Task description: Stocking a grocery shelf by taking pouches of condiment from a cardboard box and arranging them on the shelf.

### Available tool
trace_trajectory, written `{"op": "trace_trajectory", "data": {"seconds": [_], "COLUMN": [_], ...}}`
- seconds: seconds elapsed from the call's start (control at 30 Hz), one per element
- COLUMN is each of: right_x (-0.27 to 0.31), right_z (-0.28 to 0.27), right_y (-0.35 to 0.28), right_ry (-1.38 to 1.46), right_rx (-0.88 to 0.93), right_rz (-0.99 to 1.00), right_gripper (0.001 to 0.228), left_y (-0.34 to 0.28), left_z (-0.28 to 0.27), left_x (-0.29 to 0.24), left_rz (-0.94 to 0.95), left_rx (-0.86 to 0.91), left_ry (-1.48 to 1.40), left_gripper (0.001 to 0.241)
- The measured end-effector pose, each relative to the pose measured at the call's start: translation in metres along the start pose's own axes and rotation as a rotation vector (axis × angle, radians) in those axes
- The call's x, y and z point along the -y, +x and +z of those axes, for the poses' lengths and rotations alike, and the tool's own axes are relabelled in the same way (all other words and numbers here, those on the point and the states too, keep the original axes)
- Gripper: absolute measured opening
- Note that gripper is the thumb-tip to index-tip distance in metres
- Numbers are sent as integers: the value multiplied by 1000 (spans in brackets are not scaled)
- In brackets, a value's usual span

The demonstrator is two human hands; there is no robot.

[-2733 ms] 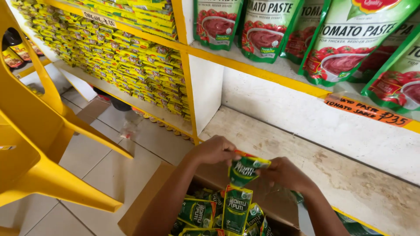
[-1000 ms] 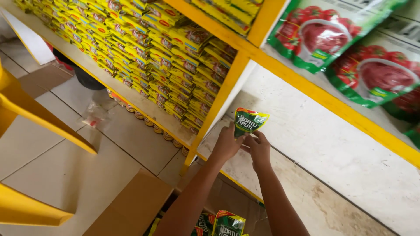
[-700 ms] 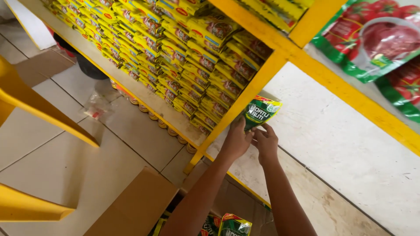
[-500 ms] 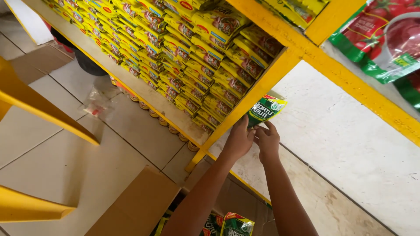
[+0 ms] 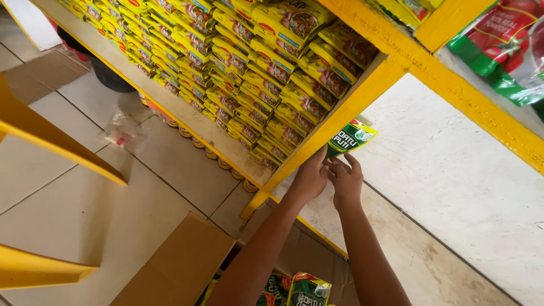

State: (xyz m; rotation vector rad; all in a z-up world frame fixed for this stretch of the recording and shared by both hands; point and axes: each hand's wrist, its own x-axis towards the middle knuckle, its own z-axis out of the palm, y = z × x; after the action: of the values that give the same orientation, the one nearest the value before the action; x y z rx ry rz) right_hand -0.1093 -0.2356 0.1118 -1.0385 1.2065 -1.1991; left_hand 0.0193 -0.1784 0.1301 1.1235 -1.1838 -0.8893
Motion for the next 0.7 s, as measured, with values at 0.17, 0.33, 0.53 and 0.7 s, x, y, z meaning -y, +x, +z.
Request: {"op": "trace_trajectory", "data": {"seconds": [0.17, 0.33, 0.53, 0.7], "right_x": [6, 3, 16, 40], "right_z": [4, -4, -22, -47], "right_y": [-5, -2, -10, -36], "right_ry": [-18, 0, -77, -250], "right_rx": [29, 118, 189, 252], "right_rz": [-9, -24, 28, 52], "right_gripper": [65, 68, 73, 67], "left_y": [5, 8, 3, -11], "left_z": [6, 10, 13, 4], "left_x": [29, 37, 46, 20], "left_rz": [78, 52, 1, -61], "left_rx": [-20, -19, 30, 76], "left_ry": [47, 66, 140, 225], "left_gripper": [66, 65, 61, 59]}}
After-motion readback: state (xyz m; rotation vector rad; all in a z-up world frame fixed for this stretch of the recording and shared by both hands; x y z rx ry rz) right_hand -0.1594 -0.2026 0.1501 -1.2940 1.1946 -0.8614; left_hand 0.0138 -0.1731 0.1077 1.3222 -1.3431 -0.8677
